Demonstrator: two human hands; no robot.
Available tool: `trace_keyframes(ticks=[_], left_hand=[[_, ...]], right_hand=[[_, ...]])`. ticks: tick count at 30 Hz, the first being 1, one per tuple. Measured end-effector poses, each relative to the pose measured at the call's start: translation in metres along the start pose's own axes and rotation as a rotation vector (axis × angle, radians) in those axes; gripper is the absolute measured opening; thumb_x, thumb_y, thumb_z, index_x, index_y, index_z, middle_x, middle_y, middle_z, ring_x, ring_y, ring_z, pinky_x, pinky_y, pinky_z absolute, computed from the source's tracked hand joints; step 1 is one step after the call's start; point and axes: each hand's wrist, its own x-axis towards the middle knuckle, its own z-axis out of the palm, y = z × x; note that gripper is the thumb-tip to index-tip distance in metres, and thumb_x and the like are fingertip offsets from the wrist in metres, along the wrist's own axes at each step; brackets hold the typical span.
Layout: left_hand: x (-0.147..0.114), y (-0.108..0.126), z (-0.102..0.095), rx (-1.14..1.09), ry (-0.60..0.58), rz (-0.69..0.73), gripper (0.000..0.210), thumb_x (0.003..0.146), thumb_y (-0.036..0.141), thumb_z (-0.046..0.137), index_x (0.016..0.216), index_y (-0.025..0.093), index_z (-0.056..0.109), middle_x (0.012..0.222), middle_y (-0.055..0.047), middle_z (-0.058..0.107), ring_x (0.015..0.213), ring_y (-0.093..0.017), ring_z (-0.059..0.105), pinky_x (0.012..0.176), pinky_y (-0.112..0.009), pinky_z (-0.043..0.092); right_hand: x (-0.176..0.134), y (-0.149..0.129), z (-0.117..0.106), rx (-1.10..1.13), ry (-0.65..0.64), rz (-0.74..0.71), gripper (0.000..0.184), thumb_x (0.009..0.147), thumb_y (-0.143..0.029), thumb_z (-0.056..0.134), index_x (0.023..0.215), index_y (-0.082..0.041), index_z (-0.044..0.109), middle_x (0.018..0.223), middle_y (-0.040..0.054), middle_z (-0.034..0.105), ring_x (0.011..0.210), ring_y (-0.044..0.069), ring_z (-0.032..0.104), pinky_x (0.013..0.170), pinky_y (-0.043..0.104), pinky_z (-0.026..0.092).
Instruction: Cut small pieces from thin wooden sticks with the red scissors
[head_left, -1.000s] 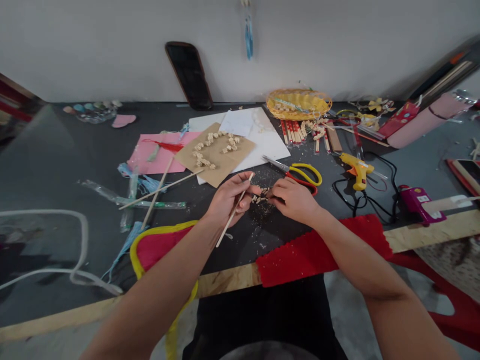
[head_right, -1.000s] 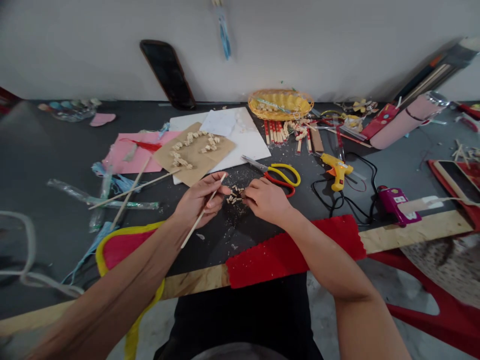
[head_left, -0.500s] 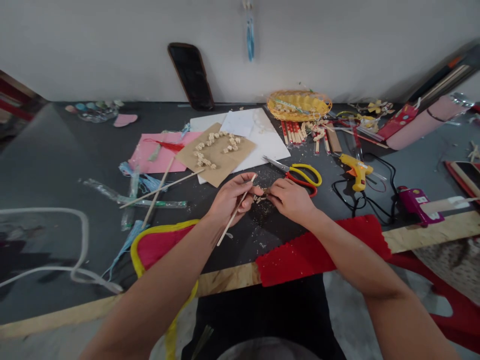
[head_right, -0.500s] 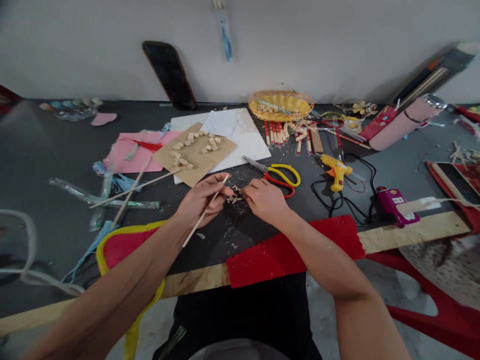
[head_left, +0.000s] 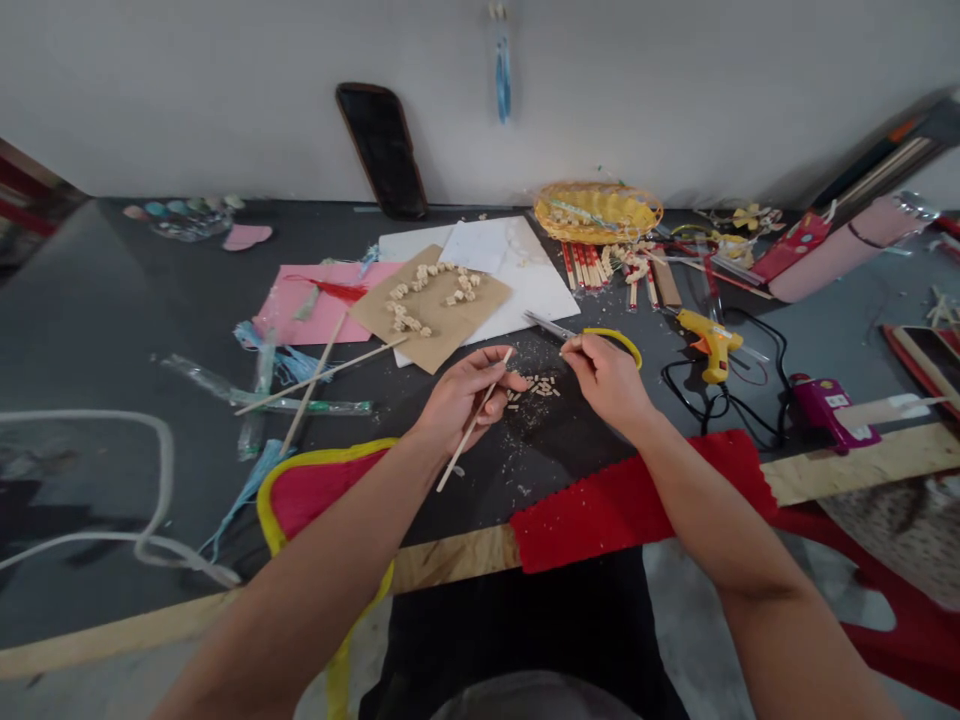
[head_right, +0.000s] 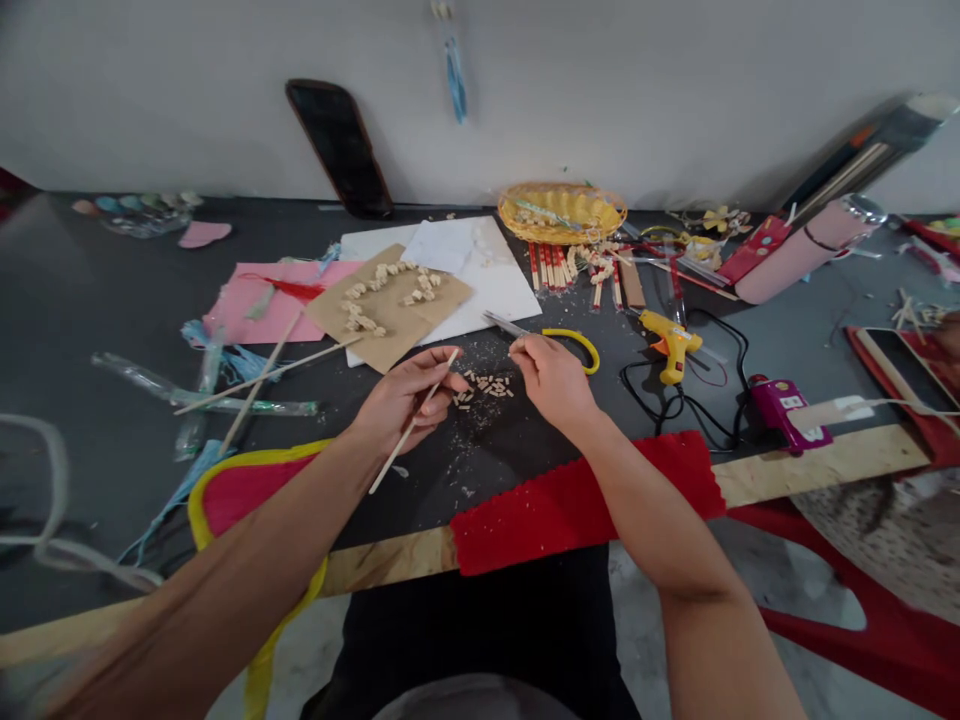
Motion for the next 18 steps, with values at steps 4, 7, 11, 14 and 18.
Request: trace_keyframes(ticks=[4,7,11,14,18], left_hand=[[0.0002,0.0006,-0.0001,-0.004,0.009,0.01,0.018,0.081,0.013,0.061,0.097,0.016,0.054,0.065,-0.004,0.07,0.032,-0.004,0.04,0.031,-0.012,0.021],[0.0009,0.0014,-0.0006,-0.022,0.041,0.045,0.017,0.081,0.012,0.059,0.097,0.016,0.054,0.063,-0.003,0.068,0.032,-0.003,0.038,0.03,-0.012,0.02],[0.002,0.0024,-0.0012,-0.053,0.115,0.094,0.017,0.081,0.01,0.057,0.097,0.016,0.054,0.062,-0.001,0.067,0.032,-0.003,0.037,0.031,-0.011,0.02],[0.0024,0.0026,-0.0013,-0.068,0.139,0.109,0.015,0.082,0.009,0.055,0.095,0.016,0.053,0.062,-0.001,0.066,0.033,-0.003,0.036,0.031,-0.011,0.019],[0.0021,0.003,-0.0007,-0.066,0.142,0.106,0.015,0.082,0.008,0.053,0.095,0.015,0.053,0.062,-0.001,0.065,0.033,-0.003,0.036,0.031,-0.011,0.02]], right_hand=[[0.001,0.0053,-0.002,-0.027,-0.041,-0.009,0.01,0.09,-0.015,0.052,0.087,-0.021,0.06,0.092,0.0067,0.069,0.092,0.022,0.063,0.082,0.035,0.05],[-0.0014,0.0037,0.0023,-0.084,-0.139,-0.026,0.01,0.09,-0.015,0.053,0.088,-0.02,0.062,0.093,0.0079,0.069,0.092,0.023,0.062,0.083,0.037,0.049],[-0.0038,0.0033,0.0061,-0.114,-0.201,-0.043,0.018,0.091,-0.012,0.049,0.095,-0.019,0.065,0.097,0.0082,0.07,0.095,0.024,0.061,0.086,0.039,0.048],[-0.0031,0.0054,0.005,-0.097,-0.195,-0.051,0.024,0.09,-0.007,0.046,0.098,-0.018,0.066,0.1,0.0081,0.071,0.098,0.023,0.062,0.089,0.038,0.048],[-0.0018,0.0082,0.001,-0.136,-0.174,-0.078,0.016,0.088,-0.01,0.053,0.093,-0.016,0.067,0.096,0.009,0.068,0.096,0.023,0.061,0.091,0.039,0.048]])
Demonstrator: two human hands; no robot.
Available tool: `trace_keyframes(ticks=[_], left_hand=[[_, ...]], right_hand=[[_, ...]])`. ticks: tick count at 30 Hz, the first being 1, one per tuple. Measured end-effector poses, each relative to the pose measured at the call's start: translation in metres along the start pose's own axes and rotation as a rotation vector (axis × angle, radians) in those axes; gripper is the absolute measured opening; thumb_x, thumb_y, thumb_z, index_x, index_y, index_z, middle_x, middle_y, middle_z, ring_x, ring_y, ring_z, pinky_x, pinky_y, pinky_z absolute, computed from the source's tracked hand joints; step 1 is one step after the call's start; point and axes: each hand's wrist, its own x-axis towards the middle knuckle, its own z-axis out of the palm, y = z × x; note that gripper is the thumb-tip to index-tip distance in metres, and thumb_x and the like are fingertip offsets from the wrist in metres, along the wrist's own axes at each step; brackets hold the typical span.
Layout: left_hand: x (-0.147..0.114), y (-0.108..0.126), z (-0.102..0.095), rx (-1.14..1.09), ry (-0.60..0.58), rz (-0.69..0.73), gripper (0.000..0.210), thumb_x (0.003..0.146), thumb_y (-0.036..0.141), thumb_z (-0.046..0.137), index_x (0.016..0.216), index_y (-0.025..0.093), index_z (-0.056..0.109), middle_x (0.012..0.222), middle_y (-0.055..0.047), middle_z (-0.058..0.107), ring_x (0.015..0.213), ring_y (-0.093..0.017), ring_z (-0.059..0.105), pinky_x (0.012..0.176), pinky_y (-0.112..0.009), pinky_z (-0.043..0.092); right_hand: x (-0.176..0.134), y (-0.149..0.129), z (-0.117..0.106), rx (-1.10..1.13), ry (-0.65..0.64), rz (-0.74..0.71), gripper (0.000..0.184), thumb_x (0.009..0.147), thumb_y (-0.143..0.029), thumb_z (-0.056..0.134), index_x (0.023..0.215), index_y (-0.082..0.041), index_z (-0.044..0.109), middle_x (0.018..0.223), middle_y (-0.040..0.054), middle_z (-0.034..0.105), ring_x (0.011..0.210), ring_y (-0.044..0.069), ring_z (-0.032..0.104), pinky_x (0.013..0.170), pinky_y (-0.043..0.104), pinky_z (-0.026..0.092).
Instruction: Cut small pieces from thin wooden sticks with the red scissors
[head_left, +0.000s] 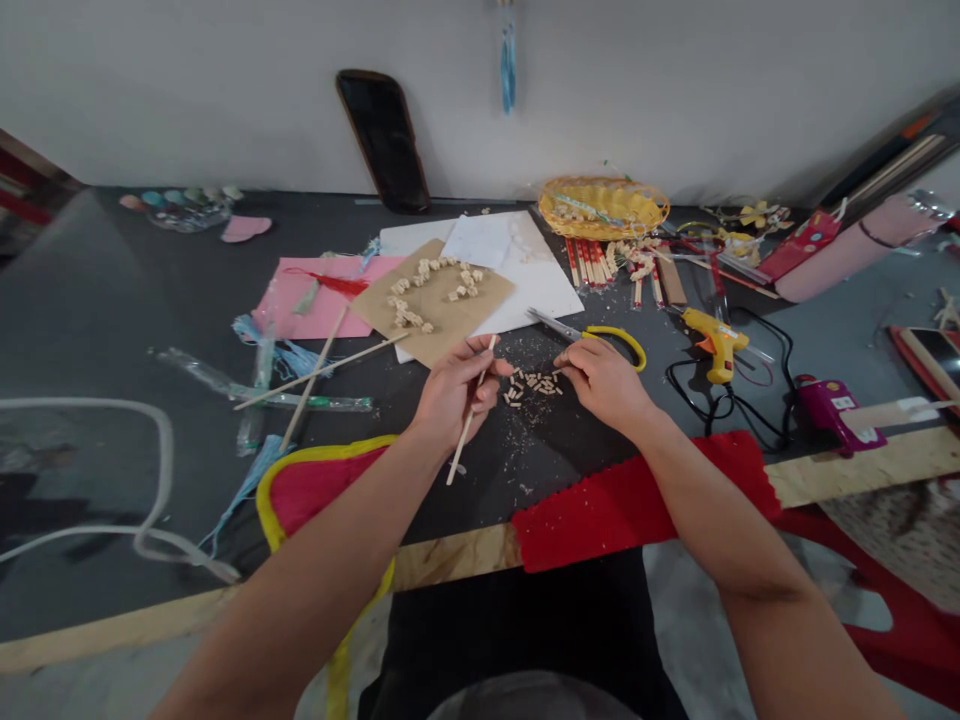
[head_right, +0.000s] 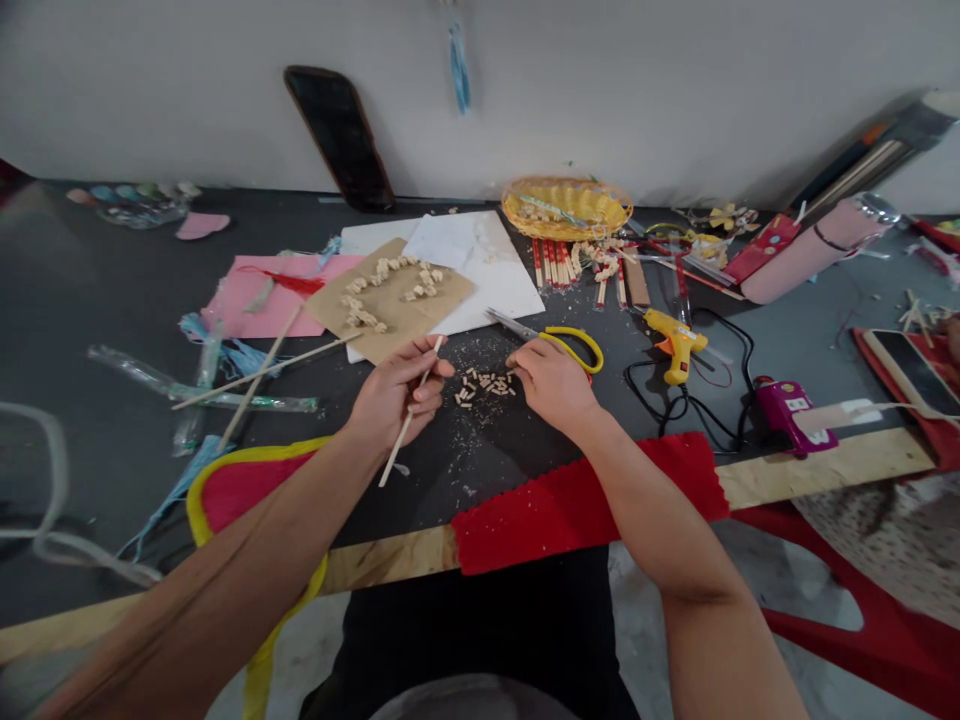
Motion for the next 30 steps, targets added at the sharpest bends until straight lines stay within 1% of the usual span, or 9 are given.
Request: trace_keyframes(ticks=[3,7,11,15,19,23,25,27,30], left_hand=[[0.0,0.0,0.001,-0.004,0.01,0.0,0.014,0.082,0.009,0.053,0.095,0.015,0.053,0.061,0.0,0.065,0.033,-0.003,0.036,0.031,-0.011,0.02],[-0.001,0.0,0.001,-0.007,0.019,-0.003,0.014,0.082,0.008,0.053,0.095,0.016,0.053,0.06,0.0,0.065,0.032,-0.002,0.036,0.03,-0.011,0.019],[0.0,0.0,0.0,0.001,0.011,0.002,0.015,0.082,0.009,0.054,0.095,0.016,0.054,0.061,0.0,0.064,0.033,-0.002,0.036,0.031,-0.011,0.019],[0.0,-0.001,0.0,0.011,0.017,-0.004,0.017,0.081,0.009,0.056,0.096,0.016,0.053,0.06,0.0,0.064,0.033,-0.002,0.036,0.031,-0.011,0.019],[-0.001,0.0,0.001,0.013,0.011,-0.005,0.016,0.082,0.008,0.054,0.096,0.016,0.053,0.06,0.0,0.064,0.033,-0.003,0.036,0.031,-0.011,0.018],[-0.001,-0.001,0.001,0.009,0.009,-0.005,0.017,0.081,0.007,0.054,0.095,0.015,0.052,0.06,0.0,0.064,0.034,-0.003,0.037,0.031,-0.011,0.019],[-0.001,-0.001,0.001,0.013,0.007,-0.004,0.017,0.081,0.007,0.054,0.095,0.016,0.053,0.06,0.0,0.064,0.034,-0.003,0.037,0.031,-0.011,0.019],[0.0,-0.002,0.001,0.017,0.003,-0.004,0.017,0.081,0.008,0.055,0.096,0.016,0.053,0.06,0.0,0.064,0.034,-0.003,0.037,0.031,-0.011,0.02],[0.0,-0.002,0.0,0.021,-0.001,-0.005,0.017,0.081,0.008,0.055,0.096,0.016,0.053,0.06,0.0,0.064,0.034,-0.003,0.037,0.031,-0.011,0.019]], right_hand=[[-0.001,-0.001,-0.002,-0.05,-0.01,-0.031,0.012,0.088,-0.014,0.057,0.091,-0.017,0.068,0.095,0.0079,0.066,0.095,0.023,0.059,0.093,0.04,0.046],[-0.002,-0.007,-0.002,-0.098,-0.034,-0.081,0.018,0.09,-0.014,0.052,0.091,-0.018,0.069,0.096,0.0081,0.064,0.094,0.023,0.053,0.089,0.039,0.046],[-0.003,-0.012,-0.001,-0.155,-0.102,-0.158,0.02,0.087,-0.01,0.051,0.089,-0.017,0.07,0.098,0.0088,0.063,0.094,0.024,0.049,0.088,0.04,0.045],[-0.003,-0.011,0.001,-0.162,-0.055,-0.12,0.021,0.088,-0.011,0.05,0.092,-0.017,0.07,0.1,0.0097,0.062,0.095,0.025,0.048,0.089,0.041,0.043],[-0.004,-0.014,0.002,-0.182,-0.095,-0.117,0.021,0.087,-0.012,0.051,0.091,-0.021,0.07,0.103,0.007,0.064,0.099,0.025,0.048,0.087,0.042,0.042],[-0.005,-0.016,0.002,-0.225,-0.056,-0.024,0.019,0.088,-0.016,0.053,0.093,-0.022,0.07,0.106,0.0061,0.066,0.104,0.028,0.047,0.084,0.043,0.04],[-0.004,-0.016,0.002,-0.209,-0.035,-0.007,0.017,0.089,-0.02,0.054,0.093,-0.022,0.07,0.106,0.0058,0.066,0.104,0.027,0.047,0.085,0.042,0.04],[-0.003,-0.018,0.003,-0.19,-0.037,-0.01,0.016,0.09,-0.028,0.056,0.093,-0.021,0.07,0.105,0.0056,0.066,0.102,0.026,0.048,0.086,0.041,0.039],[-0.002,-0.025,0.006,-0.214,-0.051,-0.001,0.026,0.089,-0.044,0.059,0.09,-0.02,0.07,0.105,0.0065,0.066,0.102,0.027,0.049,0.086,0.042,0.039]])
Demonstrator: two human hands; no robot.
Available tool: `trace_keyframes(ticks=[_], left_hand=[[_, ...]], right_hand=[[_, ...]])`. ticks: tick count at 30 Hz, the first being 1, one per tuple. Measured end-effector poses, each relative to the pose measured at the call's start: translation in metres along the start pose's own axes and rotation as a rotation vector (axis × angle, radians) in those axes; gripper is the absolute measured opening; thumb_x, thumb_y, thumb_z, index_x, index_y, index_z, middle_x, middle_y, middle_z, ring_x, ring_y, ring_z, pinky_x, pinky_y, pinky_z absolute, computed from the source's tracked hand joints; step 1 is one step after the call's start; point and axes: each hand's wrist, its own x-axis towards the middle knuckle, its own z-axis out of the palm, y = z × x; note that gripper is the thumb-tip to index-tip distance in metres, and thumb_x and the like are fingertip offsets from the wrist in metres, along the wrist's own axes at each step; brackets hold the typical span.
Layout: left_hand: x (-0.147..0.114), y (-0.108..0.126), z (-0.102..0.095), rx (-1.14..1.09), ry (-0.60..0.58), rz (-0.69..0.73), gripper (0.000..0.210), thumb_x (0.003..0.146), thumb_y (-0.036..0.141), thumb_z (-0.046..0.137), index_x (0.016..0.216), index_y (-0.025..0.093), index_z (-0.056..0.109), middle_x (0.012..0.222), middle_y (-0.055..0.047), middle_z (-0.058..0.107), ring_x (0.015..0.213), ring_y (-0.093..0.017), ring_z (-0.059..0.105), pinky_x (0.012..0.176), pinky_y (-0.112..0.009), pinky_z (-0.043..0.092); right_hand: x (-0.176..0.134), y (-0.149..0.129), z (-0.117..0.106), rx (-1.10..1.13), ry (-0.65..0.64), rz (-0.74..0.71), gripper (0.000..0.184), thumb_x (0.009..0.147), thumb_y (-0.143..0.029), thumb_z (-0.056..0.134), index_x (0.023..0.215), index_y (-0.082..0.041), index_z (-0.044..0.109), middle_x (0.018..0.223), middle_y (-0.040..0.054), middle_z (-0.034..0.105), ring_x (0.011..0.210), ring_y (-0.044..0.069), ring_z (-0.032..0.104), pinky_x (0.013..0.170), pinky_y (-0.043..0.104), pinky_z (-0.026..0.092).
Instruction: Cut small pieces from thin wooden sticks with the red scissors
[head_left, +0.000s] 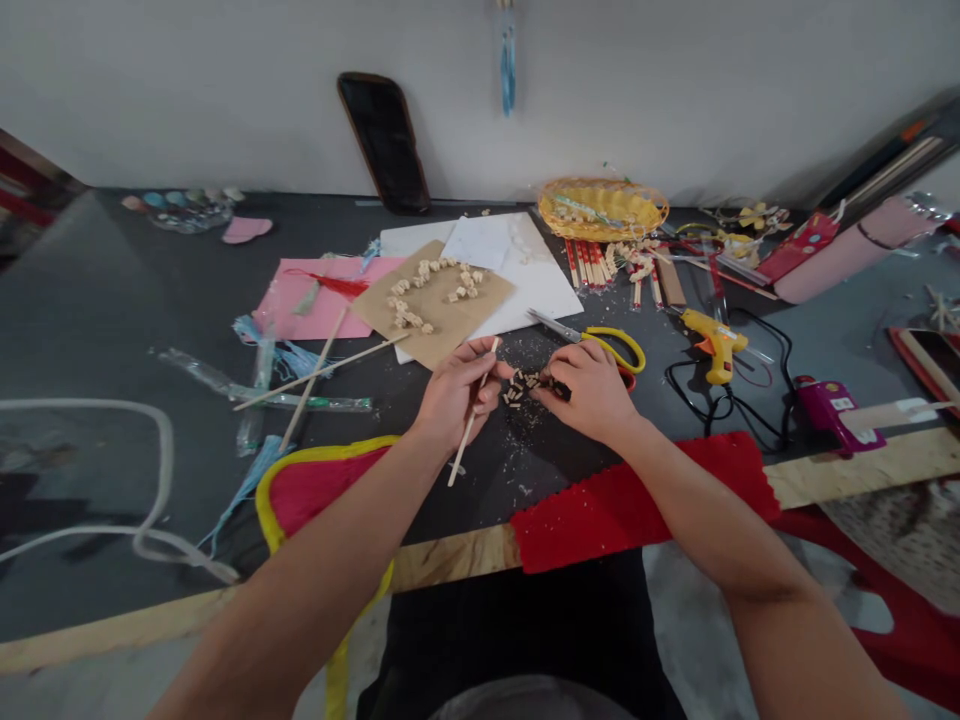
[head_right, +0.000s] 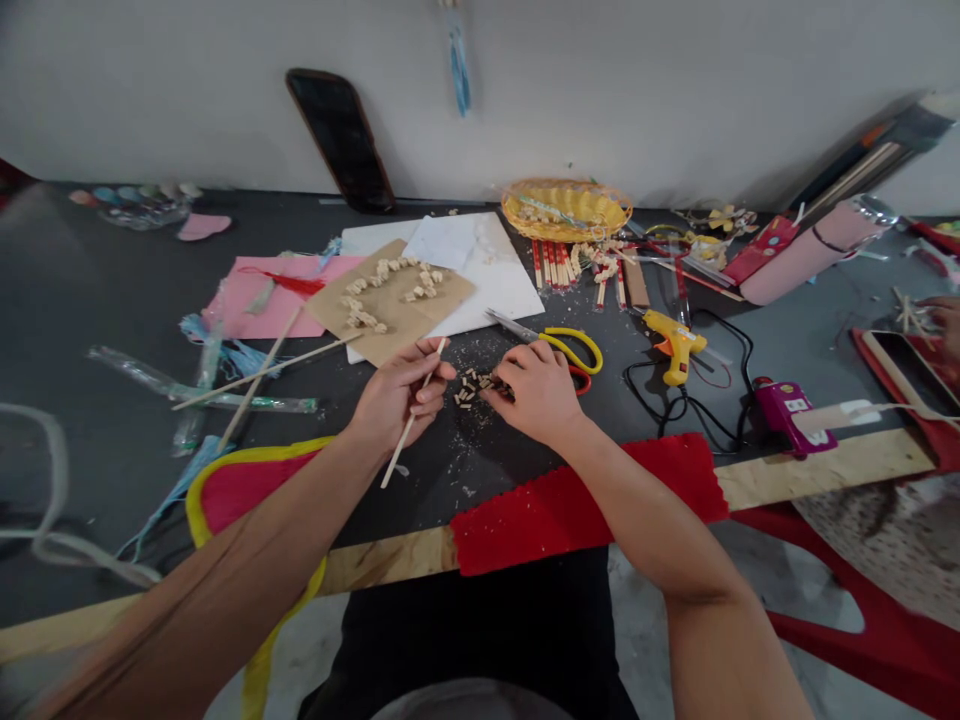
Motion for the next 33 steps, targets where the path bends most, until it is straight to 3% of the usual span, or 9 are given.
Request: trace_keyframes(ticks=[2,10,18,26,33], left_hand=[[0.0,0.0,0.0,0.003,0.0,-0.001,0.017,0.081,0.009,0.056,0.096,0.016,0.053,0.06,0.0,0.064,0.034,-0.003,0.037,0.031,-0.011,0.019],[0.0,-0.002,-0.001,0.022,-0.017,-0.001,0.02,0.078,0.01,0.06,0.096,0.016,0.054,0.06,0.0,0.064,0.035,-0.003,0.037,0.031,-0.01,0.022],[-0.005,-0.004,0.001,0.043,-0.148,-0.137,0.024,0.072,0.015,0.074,0.094,0.01,0.068,0.074,-0.004,0.066,0.04,-0.001,0.041,0.03,-0.01,0.023],[-0.011,-0.003,0.004,0.054,-0.188,-0.174,0.021,0.067,0.014,0.077,0.088,0.011,0.075,0.072,-0.007,0.069,0.039,-0.002,0.043,0.031,-0.011,0.023],[-0.011,-0.004,0.0,0.057,-0.241,-0.198,0.023,0.066,0.017,0.08,0.089,0.012,0.076,0.071,-0.008,0.07,0.039,-0.002,0.045,0.031,-0.011,0.026]], right_hand=[[0.0,-0.006,0.001,-0.044,-0.011,0.012,0.03,0.087,-0.048,0.06,0.09,-0.02,0.07,0.106,0.0075,0.066,0.104,0.029,0.048,0.084,0.042,0.038],[0.002,-0.009,0.008,-0.042,0.017,0.046,0.013,0.086,-0.031,0.061,0.085,-0.02,0.068,0.105,0.007,0.068,0.103,0.028,0.05,0.081,0.041,0.039],[0.003,-0.006,-0.01,0.246,0.396,0.012,0.007,0.085,-0.027,0.061,0.083,-0.022,0.065,0.098,0.0056,0.066,0.101,0.023,0.054,0.091,0.041,0.043],[0.001,-0.01,-0.014,0.315,0.347,-0.042,0.007,0.087,-0.03,0.063,0.085,-0.024,0.065,0.096,0.005,0.066,0.098,0.023,0.056,0.091,0.043,0.044],[0.001,-0.008,-0.014,0.423,0.416,-0.148,0.007,0.088,-0.028,0.065,0.083,-0.022,0.064,0.089,0.0053,0.066,0.091,0.02,0.058,0.085,0.038,0.048]])
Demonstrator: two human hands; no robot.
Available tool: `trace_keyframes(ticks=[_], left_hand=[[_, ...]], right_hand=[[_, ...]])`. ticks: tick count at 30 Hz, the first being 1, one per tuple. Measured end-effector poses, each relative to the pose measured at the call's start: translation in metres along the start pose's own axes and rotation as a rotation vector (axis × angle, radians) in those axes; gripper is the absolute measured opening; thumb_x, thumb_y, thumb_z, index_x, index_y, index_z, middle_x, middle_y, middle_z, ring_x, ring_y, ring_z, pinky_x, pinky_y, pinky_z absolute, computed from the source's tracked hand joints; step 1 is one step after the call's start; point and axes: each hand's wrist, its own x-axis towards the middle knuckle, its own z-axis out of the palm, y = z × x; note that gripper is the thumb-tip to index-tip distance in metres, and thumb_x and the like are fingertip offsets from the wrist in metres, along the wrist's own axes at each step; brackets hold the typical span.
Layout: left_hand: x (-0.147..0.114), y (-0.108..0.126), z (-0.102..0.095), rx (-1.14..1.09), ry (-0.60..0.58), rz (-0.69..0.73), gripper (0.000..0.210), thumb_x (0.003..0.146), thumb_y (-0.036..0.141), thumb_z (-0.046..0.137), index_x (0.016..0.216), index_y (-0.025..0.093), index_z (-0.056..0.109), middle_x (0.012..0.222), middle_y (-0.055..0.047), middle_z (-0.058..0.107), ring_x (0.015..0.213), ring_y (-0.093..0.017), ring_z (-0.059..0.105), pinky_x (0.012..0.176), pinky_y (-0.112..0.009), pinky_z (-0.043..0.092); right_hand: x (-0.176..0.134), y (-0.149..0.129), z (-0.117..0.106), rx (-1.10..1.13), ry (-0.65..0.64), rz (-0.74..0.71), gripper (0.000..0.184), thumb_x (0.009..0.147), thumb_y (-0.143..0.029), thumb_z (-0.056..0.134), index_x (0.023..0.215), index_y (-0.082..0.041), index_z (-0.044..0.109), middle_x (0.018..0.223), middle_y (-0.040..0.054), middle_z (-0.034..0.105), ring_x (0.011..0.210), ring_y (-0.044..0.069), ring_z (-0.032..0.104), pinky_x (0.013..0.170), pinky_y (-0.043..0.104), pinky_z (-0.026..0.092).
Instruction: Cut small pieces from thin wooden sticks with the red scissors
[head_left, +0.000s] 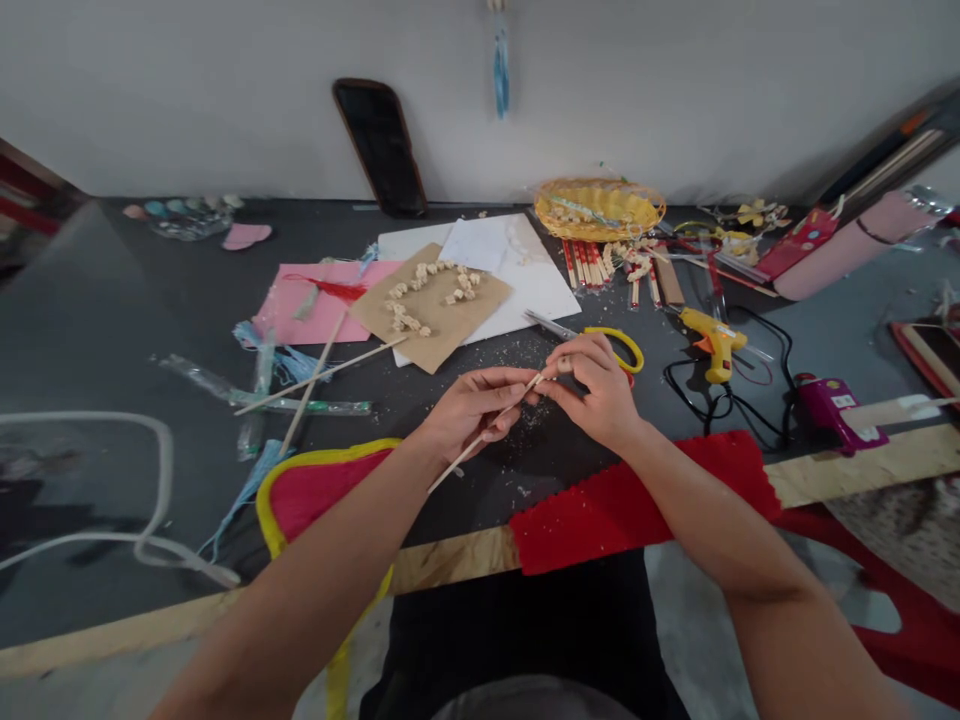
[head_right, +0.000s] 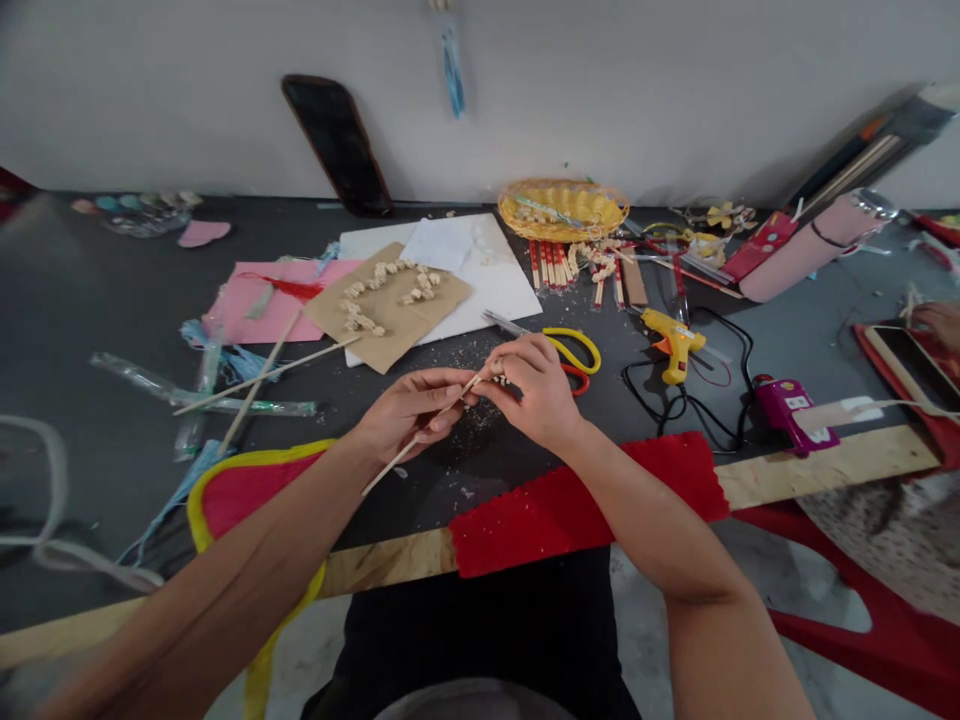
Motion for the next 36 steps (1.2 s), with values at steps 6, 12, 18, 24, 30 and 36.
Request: trace_keyframes(ticks=[6,12,18,24,30,36], left_hand=[[-0.003,0.001,-0.003,0.05,-0.067,-0.046,0.023,0.067,0.019,0.082,0.088,0.013,0.077,0.073,-0.007,0.07,0.04,-0.003,0.047,0.03,-0.011,0.027],[-0.004,0.0,-0.003,0.058,-0.088,-0.095,0.02,0.064,0.019,0.083,0.082,0.014,0.076,0.068,-0.007,0.071,0.036,-0.005,0.047,0.028,-0.012,0.025],[-0.003,0.001,-0.001,0.136,-0.071,-0.088,0.021,0.062,0.02,0.083,0.08,0.012,0.074,0.065,-0.006,0.07,0.035,-0.006,0.048,0.028,-0.014,0.027],[-0.009,0.004,0.008,0.358,-0.044,0.016,0.018,0.07,0.026,0.079,0.077,0.012,0.07,0.07,-0.008,0.072,0.043,-0.006,0.051,0.035,-0.014,0.035],[-0.017,0.007,0.018,0.486,-0.002,0.094,0.017,0.075,0.028,0.075,0.074,0.012,0.071,0.067,-0.008,0.07,0.043,-0.005,0.047,0.036,-0.014,0.03],[-0.022,0.009,0.023,0.561,0.027,0.154,0.015,0.077,0.027,0.073,0.073,0.013,0.071,0.064,-0.007,0.069,0.044,-0.006,0.048,0.039,-0.015,0.032]], right_hand=[[0.001,0.004,-0.003,0.209,-0.057,0.017,0.012,0.086,-0.034,0.068,0.087,-0.023,0.065,0.083,0.0022,0.068,0.084,0.017,0.062,0.079,0.035,0.05],[0.003,0.004,-0.009,0.32,-0.113,-0.037,0.009,0.084,-0.032,0.071,0.088,-0.024,0.069,0.08,0.0009,0.07,0.082,0.015,0.063,0.075,0.032,0.051],[0.003,0.004,-0.012,0.332,-0.2,-0.018,0.012,0.085,-0.034,0.069,0.089,-0.022,0.07,0.081,0.0026,0.07,0.079,0.014,0.064,0.07,0.029,0.053],[0.002,0.006,-0.014,0.334,-0.211,-0.015,0.011,0.084,-0.031,0.07,0.085,-0.021,0.068,0.079,0.0021,0.071,0.077,0.013,0.064,0.069,0.027,0.052],[0.003,0.003,-0.015,0.35,-0.217,-0.037,0.01,0.086,-0.031,0.069,0.087,-0.022,0.067,0.079,0.0018,0.071,0.077,0.014,0.065,0.069,0.028,0.052],[0.003,-0.003,-0.015,0.329,-0.165,-0.034,0.014,0.084,-0.035,0.07,0.086,-0.022,0.065,0.077,0.0015,0.069,0.072,0.013,0.064,0.065,0.027,0.052]])
